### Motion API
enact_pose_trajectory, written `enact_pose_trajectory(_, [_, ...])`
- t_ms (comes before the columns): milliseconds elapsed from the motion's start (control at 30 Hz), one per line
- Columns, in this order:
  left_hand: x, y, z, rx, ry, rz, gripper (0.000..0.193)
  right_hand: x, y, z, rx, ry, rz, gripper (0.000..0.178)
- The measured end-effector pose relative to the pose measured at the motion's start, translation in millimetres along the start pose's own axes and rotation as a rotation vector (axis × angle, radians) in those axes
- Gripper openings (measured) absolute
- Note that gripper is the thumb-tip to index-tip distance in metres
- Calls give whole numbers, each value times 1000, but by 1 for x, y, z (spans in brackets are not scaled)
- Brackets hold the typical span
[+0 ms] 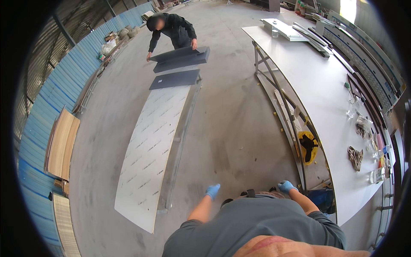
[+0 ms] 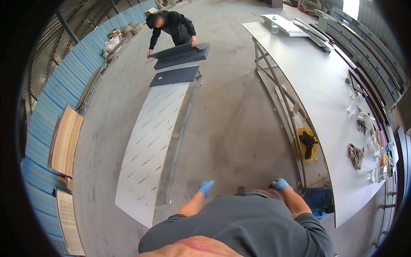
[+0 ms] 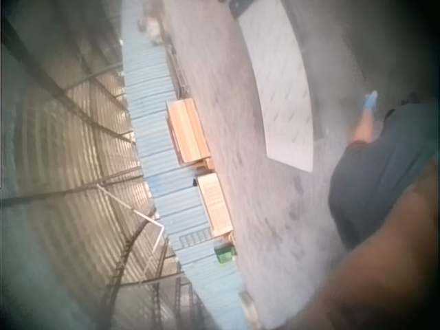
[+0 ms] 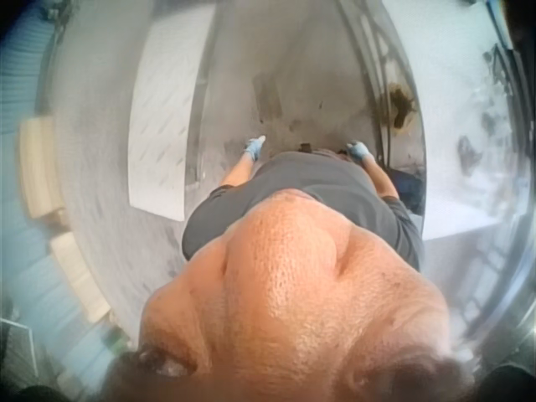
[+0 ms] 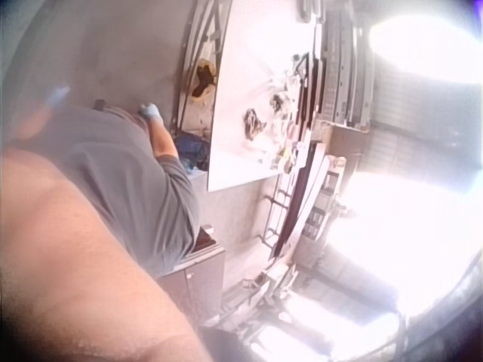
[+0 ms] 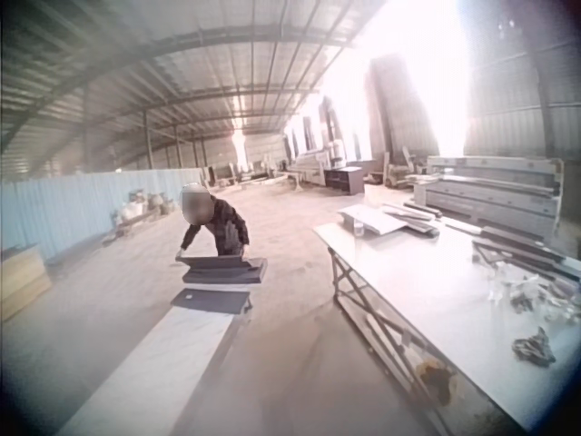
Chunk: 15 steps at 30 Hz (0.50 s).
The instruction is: The person assembles flat-pack furniture by handling brown and white panels, wiping them with a cloth, and positioning them on a workbench. They also move and stack panels while another person works nearby.
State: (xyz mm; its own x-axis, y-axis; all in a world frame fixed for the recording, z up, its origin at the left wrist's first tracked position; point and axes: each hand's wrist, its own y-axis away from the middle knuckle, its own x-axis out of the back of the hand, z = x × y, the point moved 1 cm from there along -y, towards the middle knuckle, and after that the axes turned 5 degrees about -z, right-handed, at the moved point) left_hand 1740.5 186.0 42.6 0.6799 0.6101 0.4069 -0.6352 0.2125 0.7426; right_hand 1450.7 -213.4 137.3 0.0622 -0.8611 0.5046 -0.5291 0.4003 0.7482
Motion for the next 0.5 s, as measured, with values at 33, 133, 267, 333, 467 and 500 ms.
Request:
enact_pose_trajectory(33, [-8,-4,-5,15,45,-48,68,2,0,3,-36,-13,13,44])
enact_pose_trajectory(133, [-23,-11,-18,52,110,-143,69,2,-5,20,-104,40,26,44])
enact_pose_trajectory(267, [-24,-12,-26,204,-22,-191,70,-3,-16,45,-122,39,5,44])
enact_pose_trajectory(333, [-18,-14,-19,152,63,-158,70,-5,-20,50,-165,-3,-8,43])
enact_pose_trajectory(467, [-1,-14,2,89,-158,-76,70,-9,-27,42,-92,2,21,43])
enact_pose_trajectory(500, [0,-14,9,79,-123,-69,70,-9,-29,37,-69,-3,27,42])
